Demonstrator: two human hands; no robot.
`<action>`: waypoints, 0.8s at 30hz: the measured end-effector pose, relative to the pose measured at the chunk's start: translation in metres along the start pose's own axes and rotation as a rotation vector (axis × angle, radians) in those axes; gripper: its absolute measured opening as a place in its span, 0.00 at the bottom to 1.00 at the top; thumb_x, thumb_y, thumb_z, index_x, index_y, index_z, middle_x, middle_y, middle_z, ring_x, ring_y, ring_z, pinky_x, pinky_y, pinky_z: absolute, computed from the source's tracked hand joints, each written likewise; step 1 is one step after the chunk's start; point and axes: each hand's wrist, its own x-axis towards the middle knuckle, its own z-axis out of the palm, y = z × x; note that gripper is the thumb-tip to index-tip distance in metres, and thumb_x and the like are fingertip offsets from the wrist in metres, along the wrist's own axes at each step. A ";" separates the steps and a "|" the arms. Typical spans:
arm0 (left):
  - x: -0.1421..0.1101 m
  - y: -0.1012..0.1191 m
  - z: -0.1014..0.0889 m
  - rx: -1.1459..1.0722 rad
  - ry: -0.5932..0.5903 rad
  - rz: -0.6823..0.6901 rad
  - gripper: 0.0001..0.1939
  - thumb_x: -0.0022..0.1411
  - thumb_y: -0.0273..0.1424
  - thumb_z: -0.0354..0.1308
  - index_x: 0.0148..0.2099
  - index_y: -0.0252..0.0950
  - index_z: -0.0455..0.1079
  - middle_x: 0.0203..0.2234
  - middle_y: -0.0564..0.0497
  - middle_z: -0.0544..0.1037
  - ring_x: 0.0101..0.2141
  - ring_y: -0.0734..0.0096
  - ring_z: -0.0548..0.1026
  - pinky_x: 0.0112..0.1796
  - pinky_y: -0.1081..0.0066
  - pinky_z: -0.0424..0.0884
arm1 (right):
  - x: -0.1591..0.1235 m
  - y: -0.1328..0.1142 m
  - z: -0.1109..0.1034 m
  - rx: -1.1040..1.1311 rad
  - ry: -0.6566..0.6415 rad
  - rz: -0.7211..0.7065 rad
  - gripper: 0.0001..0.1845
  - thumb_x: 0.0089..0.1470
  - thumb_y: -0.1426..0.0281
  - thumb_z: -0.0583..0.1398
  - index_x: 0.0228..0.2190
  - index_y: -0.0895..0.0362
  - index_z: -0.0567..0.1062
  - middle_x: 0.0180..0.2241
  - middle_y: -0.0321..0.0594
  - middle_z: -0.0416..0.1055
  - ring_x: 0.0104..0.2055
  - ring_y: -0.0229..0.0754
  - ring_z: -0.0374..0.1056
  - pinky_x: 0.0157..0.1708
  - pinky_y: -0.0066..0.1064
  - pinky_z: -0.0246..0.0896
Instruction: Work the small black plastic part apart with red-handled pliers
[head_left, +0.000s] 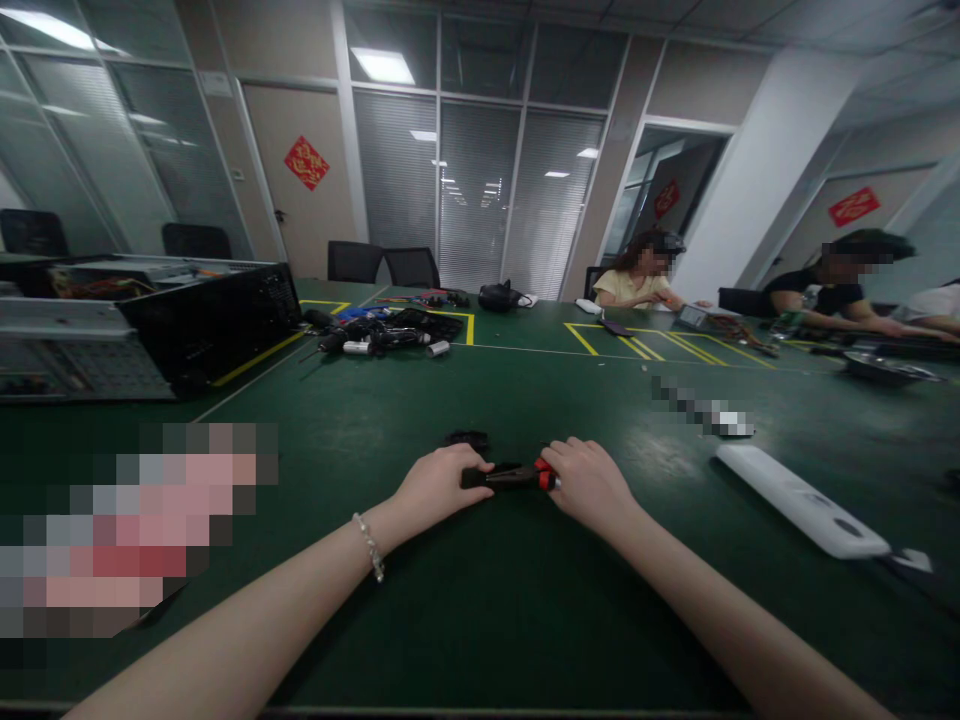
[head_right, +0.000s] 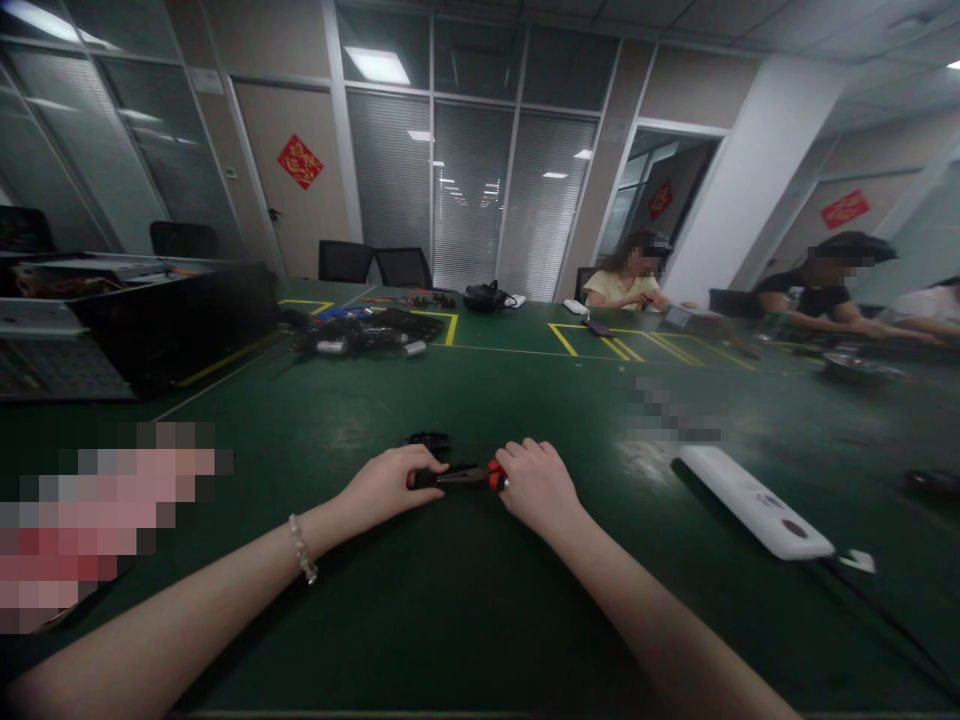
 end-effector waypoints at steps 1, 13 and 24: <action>0.000 0.000 0.000 -0.002 0.002 0.000 0.16 0.52 0.40 0.55 0.44 0.42 0.67 0.39 0.53 0.70 0.36 0.67 0.69 0.33 0.71 0.64 | 0.000 0.000 0.000 0.000 -0.001 -0.001 0.14 0.41 0.72 0.55 0.34 0.57 0.70 0.35 0.40 0.69 0.35 0.42 0.60 0.34 0.32 0.51; 0.000 0.002 -0.002 -0.008 -0.017 -0.023 0.17 0.52 0.40 0.55 0.45 0.43 0.67 0.39 0.53 0.71 0.37 0.67 0.69 0.34 0.70 0.64 | 0.001 -0.001 -0.003 0.012 -0.026 0.011 0.13 0.43 0.71 0.55 0.35 0.57 0.70 0.35 0.41 0.69 0.36 0.41 0.61 0.35 0.32 0.51; 0.000 0.002 -0.001 -0.008 -0.020 -0.019 0.17 0.53 0.39 0.55 0.45 0.42 0.67 0.40 0.53 0.70 0.37 0.66 0.69 0.35 0.70 0.64 | 0.000 -0.001 -0.003 0.004 -0.018 0.006 0.13 0.43 0.71 0.55 0.34 0.57 0.70 0.35 0.41 0.69 0.35 0.42 0.61 0.35 0.33 0.51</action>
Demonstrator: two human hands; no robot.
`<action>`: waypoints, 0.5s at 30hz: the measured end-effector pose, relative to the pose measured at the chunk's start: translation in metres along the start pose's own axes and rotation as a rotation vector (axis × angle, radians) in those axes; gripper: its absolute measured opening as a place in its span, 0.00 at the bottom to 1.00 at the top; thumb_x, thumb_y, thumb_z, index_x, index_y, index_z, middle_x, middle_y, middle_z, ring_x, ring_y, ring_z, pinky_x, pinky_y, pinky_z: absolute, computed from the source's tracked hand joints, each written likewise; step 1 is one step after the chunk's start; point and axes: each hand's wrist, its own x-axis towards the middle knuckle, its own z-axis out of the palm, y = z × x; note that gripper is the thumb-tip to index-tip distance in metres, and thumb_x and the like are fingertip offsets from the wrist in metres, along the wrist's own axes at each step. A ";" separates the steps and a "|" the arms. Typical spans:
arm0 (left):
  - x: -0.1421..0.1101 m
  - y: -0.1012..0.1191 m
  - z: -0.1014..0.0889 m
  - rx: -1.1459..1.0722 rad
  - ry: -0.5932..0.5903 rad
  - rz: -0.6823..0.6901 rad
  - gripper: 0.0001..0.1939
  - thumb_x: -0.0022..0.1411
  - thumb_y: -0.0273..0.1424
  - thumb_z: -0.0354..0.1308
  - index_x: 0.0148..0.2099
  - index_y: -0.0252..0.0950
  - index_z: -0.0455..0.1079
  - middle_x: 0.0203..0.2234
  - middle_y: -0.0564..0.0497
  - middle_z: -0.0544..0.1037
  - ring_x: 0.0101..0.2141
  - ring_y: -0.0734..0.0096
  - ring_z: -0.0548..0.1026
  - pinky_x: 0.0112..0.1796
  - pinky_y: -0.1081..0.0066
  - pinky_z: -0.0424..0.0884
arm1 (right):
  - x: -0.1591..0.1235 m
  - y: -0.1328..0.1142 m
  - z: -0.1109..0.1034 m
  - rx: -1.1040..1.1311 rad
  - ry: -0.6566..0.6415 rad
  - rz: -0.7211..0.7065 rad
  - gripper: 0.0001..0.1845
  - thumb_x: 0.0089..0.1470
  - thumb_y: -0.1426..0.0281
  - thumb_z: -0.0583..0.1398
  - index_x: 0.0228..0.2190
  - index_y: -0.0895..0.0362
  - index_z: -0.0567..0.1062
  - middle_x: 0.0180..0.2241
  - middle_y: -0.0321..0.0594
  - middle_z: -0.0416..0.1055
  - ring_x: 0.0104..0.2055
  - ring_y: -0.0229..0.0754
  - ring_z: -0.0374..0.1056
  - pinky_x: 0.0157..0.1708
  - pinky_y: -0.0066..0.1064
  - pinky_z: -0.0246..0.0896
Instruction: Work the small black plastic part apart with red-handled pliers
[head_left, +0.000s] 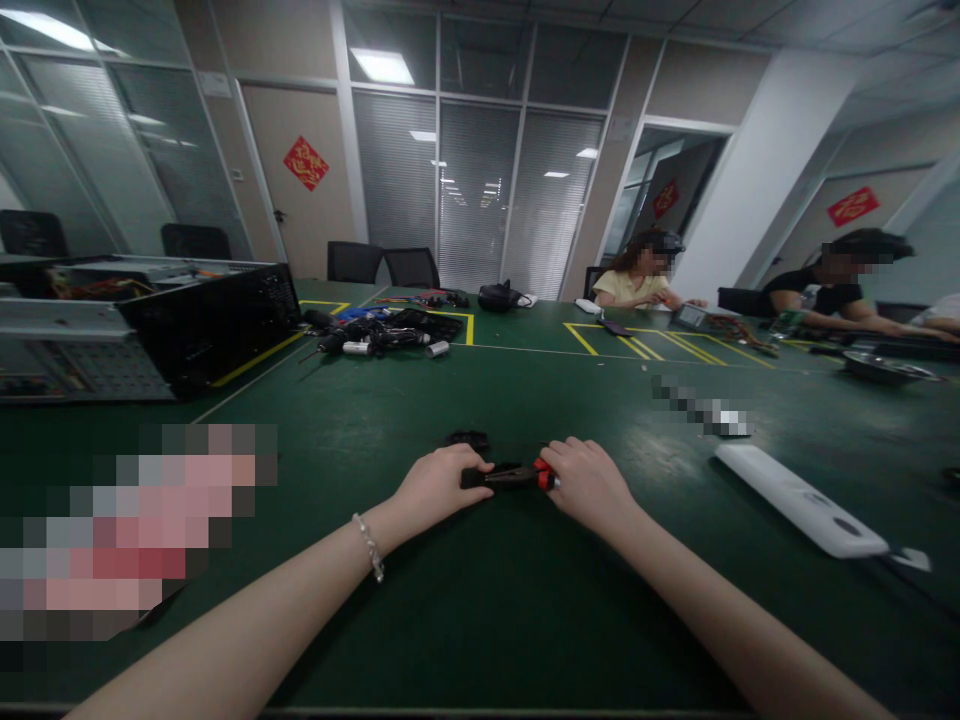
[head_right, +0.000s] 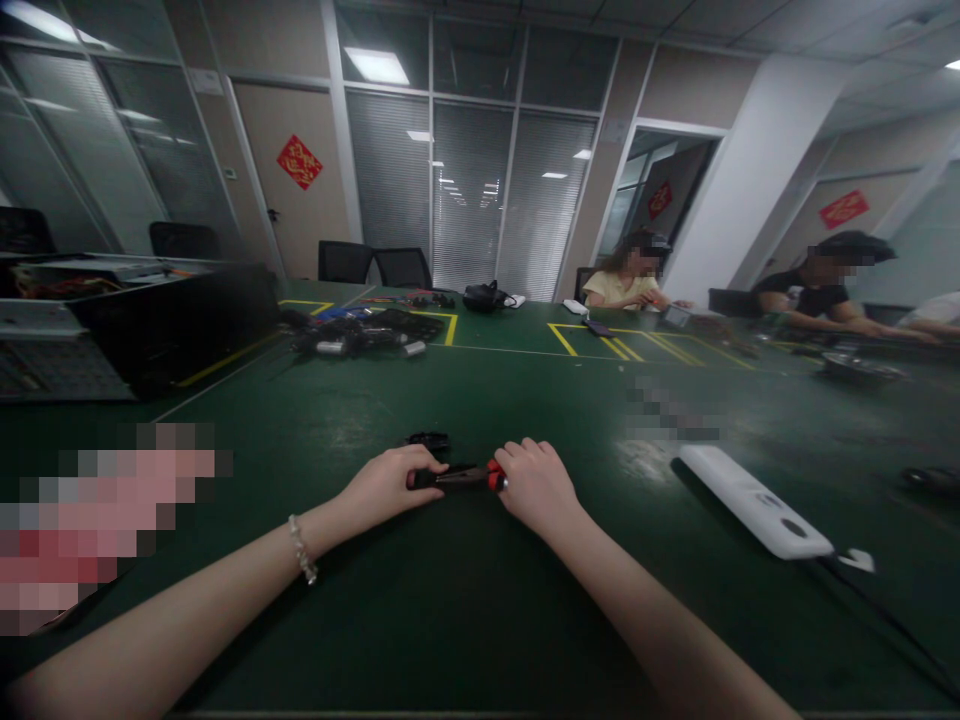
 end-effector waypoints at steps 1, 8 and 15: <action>0.000 -0.001 0.001 0.000 0.004 0.005 0.17 0.53 0.39 0.55 0.45 0.42 0.67 0.39 0.53 0.70 0.37 0.66 0.69 0.35 0.70 0.64 | 0.000 0.000 0.000 0.000 -0.001 -0.001 0.13 0.43 0.71 0.55 0.34 0.57 0.70 0.35 0.41 0.69 0.35 0.42 0.61 0.35 0.33 0.51; 0.000 -0.003 0.001 -0.001 0.021 0.020 0.16 0.53 0.40 0.54 0.44 0.44 0.67 0.40 0.53 0.70 0.36 0.67 0.69 0.33 0.70 0.64 | 0.000 0.000 0.000 -0.002 -0.004 -0.004 0.13 0.42 0.72 0.54 0.34 0.57 0.70 0.34 0.40 0.69 0.35 0.42 0.60 0.34 0.32 0.51; -0.001 0.000 -0.001 -0.010 -0.007 -0.005 0.17 0.53 0.40 0.54 0.45 0.42 0.67 0.40 0.52 0.70 0.37 0.67 0.69 0.34 0.70 0.64 | 0.000 0.001 0.001 -0.003 -0.013 0.000 0.13 0.43 0.71 0.55 0.35 0.57 0.70 0.35 0.41 0.69 0.36 0.42 0.61 0.35 0.33 0.52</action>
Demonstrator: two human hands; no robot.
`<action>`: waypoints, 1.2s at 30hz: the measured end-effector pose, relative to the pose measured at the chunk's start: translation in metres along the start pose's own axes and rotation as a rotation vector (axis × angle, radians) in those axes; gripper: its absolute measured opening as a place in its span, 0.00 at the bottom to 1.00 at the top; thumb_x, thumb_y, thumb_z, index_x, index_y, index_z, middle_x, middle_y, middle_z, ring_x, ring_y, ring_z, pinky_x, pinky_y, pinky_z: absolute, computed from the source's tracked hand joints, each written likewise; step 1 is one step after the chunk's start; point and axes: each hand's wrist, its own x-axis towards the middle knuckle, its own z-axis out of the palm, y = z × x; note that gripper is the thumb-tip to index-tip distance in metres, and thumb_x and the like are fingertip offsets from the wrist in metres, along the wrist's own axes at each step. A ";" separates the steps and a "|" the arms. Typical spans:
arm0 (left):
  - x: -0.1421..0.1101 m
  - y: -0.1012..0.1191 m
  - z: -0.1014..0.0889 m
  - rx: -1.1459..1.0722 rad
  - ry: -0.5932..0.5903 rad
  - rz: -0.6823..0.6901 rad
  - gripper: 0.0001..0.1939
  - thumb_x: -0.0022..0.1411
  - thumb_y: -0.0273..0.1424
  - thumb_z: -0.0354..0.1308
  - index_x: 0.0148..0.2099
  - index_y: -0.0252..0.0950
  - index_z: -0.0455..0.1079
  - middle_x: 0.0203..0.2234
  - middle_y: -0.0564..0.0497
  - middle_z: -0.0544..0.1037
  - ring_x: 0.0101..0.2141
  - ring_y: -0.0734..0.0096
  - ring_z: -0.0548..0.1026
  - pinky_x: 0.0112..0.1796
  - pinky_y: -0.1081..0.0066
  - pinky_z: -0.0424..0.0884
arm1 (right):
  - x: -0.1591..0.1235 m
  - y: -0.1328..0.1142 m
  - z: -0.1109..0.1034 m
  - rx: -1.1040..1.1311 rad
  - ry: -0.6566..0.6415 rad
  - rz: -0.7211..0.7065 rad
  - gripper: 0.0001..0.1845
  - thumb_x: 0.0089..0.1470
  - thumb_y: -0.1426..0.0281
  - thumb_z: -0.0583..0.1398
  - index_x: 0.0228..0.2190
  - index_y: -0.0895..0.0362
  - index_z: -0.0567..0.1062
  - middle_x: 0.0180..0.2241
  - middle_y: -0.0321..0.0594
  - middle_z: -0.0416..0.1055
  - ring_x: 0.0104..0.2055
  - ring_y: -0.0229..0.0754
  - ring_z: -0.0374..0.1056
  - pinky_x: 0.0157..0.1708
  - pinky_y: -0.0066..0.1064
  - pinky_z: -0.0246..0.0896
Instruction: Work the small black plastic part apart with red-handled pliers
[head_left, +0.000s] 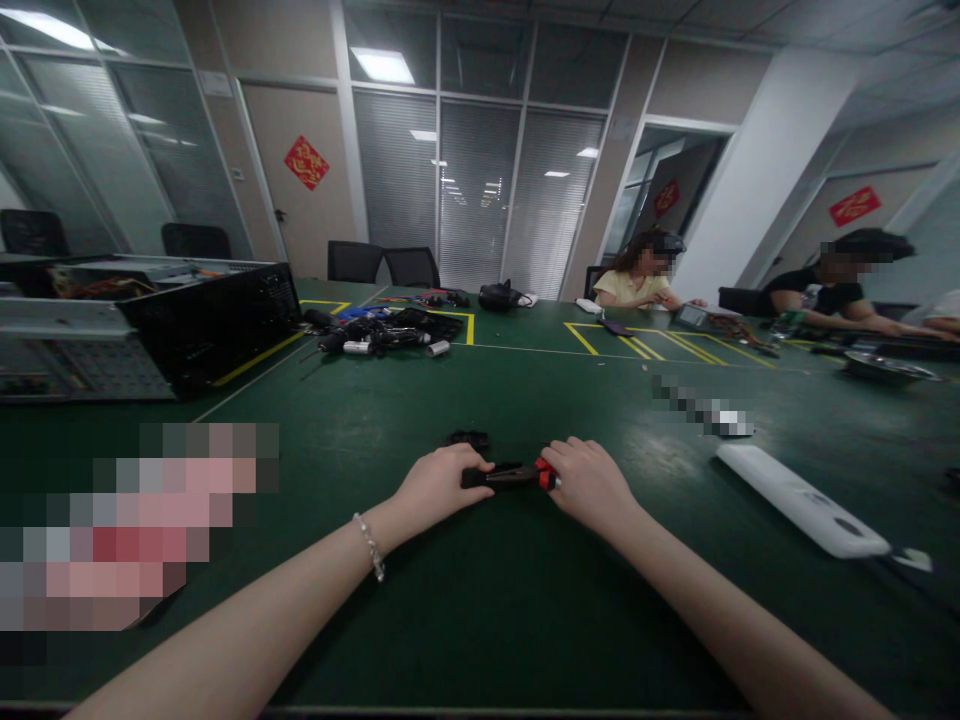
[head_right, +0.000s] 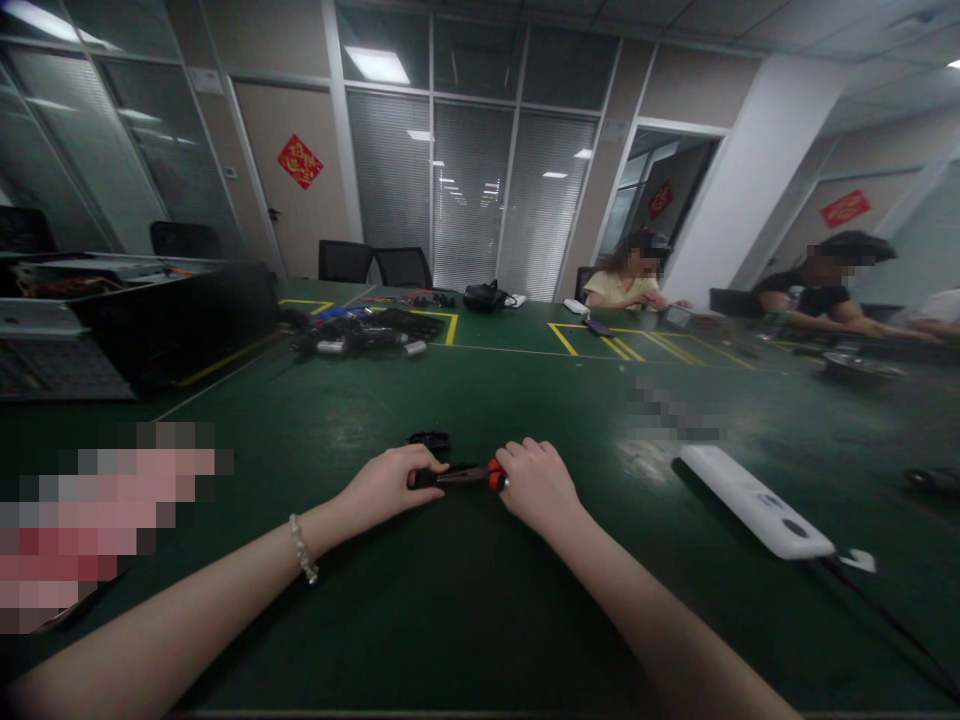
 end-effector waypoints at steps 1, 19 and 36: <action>0.000 0.000 0.000 0.001 0.000 0.000 0.17 0.53 0.40 0.54 0.45 0.43 0.67 0.40 0.52 0.70 0.37 0.67 0.69 0.34 0.70 0.64 | 0.000 0.000 0.000 0.002 -0.001 0.001 0.13 0.43 0.71 0.55 0.35 0.57 0.70 0.35 0.41 0.69 0.36 0.42 0.61 0.35 0.33 0.52; 0.001 0.000 0.001 0.011 0.015 0.014 0.17 0.52 0.40 0.55 0.45 0.42 0.67 0.39 0.52 0.70 0.37 0.66 0.69 0.34 0.70 0.64 | -0.001 0.000 0.000 0.008 0.007 0.004 0.11 0.43 0.71 0.55 0.33 0.57 0.70 0.33 0.40 0.69 0.34 0.42 0.61 0.34 0.32 0.52; 0.001 -0.001 0.001 0.006 0.014 0.008 0.17 0.53 0.39 0.55 0.45 0.42 0.67 0.40 0.52 0.70 0.36 0.67 0.69 0.34 0.71 0.64 | -0.001 0.000 0.000 0.025 0.014 0.007 0.13 0.43 0.71 0.54 0.34 0.57 0.71 0.34 0.40 0.69 0.35 0.42 0.61 0.34 0.33 0.52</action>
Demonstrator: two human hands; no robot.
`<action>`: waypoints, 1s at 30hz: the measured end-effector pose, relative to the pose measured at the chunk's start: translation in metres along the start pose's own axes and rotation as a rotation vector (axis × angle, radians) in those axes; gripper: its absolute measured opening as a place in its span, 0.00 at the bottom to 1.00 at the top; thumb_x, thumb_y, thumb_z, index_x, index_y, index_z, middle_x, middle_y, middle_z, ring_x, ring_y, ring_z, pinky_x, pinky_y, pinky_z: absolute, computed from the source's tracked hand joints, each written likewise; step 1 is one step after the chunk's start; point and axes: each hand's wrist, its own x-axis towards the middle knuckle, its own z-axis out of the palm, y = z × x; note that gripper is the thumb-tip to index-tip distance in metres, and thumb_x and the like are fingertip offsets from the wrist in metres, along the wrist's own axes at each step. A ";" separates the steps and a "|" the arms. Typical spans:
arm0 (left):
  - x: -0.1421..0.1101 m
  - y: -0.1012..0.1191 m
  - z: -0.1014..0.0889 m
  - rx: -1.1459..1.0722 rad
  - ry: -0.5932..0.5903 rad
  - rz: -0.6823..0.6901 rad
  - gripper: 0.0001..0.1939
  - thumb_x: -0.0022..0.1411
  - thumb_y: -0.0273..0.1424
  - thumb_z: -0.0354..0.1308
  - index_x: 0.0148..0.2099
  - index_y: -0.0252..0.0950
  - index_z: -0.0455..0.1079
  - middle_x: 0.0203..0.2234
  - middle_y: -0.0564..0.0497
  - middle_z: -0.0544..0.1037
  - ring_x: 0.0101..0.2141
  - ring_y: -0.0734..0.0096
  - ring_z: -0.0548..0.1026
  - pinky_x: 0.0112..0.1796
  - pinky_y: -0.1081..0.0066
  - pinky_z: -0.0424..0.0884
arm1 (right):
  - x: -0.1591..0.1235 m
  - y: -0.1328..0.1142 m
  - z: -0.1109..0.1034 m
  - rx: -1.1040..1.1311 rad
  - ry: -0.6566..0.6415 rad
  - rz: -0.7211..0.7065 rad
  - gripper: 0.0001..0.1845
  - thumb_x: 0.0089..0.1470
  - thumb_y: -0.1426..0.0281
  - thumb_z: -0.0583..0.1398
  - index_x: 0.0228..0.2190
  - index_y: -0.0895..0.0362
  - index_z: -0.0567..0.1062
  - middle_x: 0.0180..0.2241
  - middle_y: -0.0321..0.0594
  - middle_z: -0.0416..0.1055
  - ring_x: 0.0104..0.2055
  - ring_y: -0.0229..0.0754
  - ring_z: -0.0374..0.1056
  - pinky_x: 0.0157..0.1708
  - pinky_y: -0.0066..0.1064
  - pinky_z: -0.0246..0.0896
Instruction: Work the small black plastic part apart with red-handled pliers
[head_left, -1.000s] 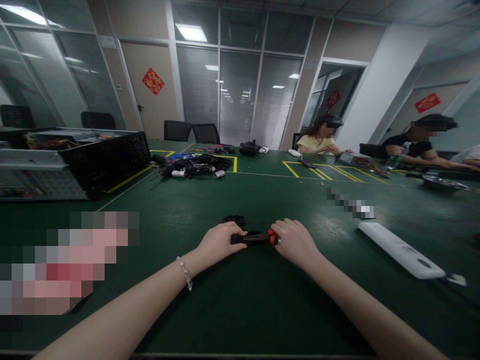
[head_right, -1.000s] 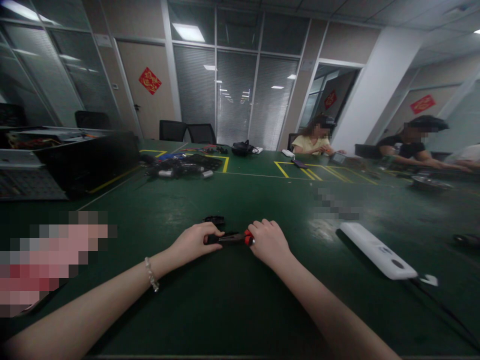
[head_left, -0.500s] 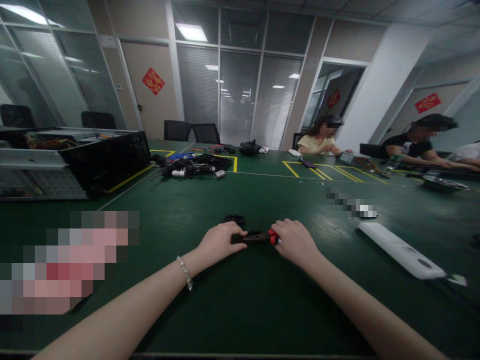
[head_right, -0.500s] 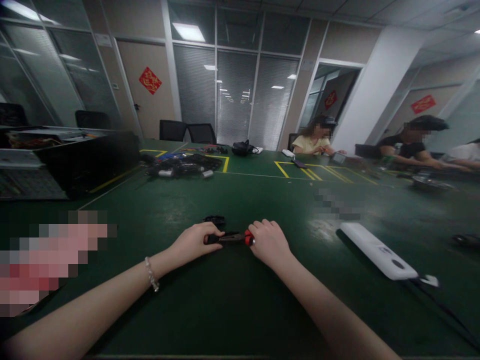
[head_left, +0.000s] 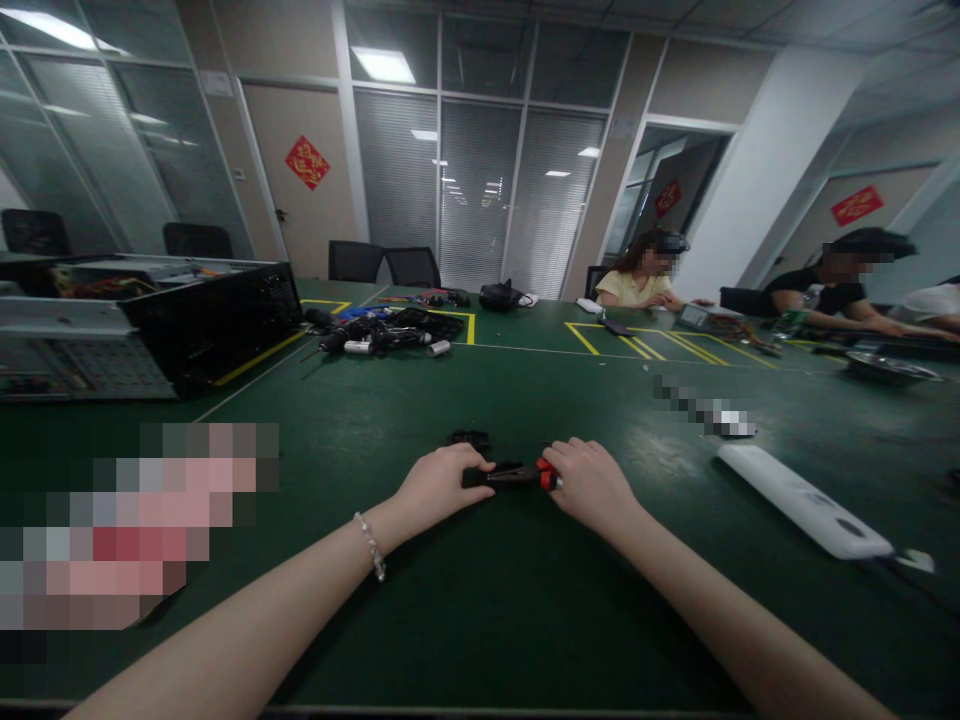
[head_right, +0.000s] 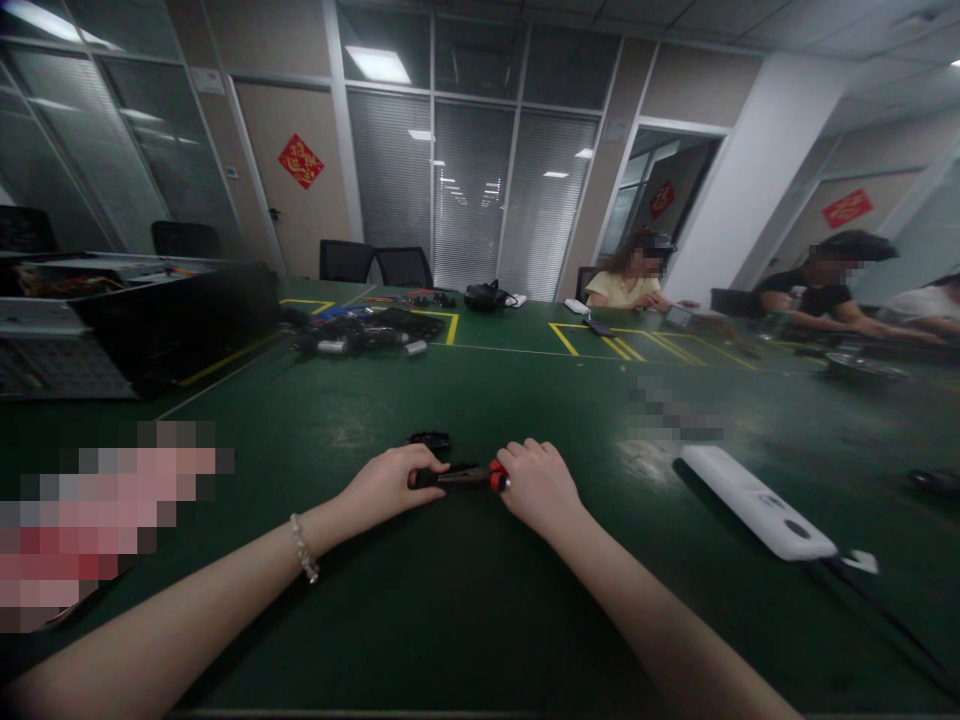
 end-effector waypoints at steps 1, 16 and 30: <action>0.000 0.000 0.000 0.000 -0.001 0.001 0.17 0.53 0.40 0.55 0.45 0.42 0.67 0.40 0.52 0.70 0.36 0.67 0.69 0.34 0.71 0.64 | 0.000 0.000 0.000 -0.001 -0.002 0.000 0.13 0.43 0.71 0.54 0.34 0.57 0.70 0.34 0.40 0.69 0.35 0.42 0.61 0.34 0.33 0.52; 0.000 0.000 0.001 0.005 0.022 0.019 0.16 0.52 0.39 0.55 0.44 0.42 0.67 0.38 0.53 0.71 0.35 0.68 0.69 0.33 0.71 0.64 | 0.002 0.000 0.001 -0.019 -0.015 -0.002 0.12 0.42 0.72 0.54 0.33 0.57 0.70 0.33 0.41 0.69 0.35 0.42 0.60 0.34 0.32 0.50; 0.000 -0.002 0.001 -0.014 0.012 0.017 0.17 0.52 0.39 0.55 0.45 0.43 0.67 0.39 0.53 0.70 0.35 0.68 0.69 0.32 0.71 0.64 | 0.000 0.000 0.002 -0.004 0.000 -0.002 0.12 0.42 0.71 0.54 0.33 0.57 0.71 0.33 0.40 0.69 0.34 0.42 0.61 0.34 0.32 0.52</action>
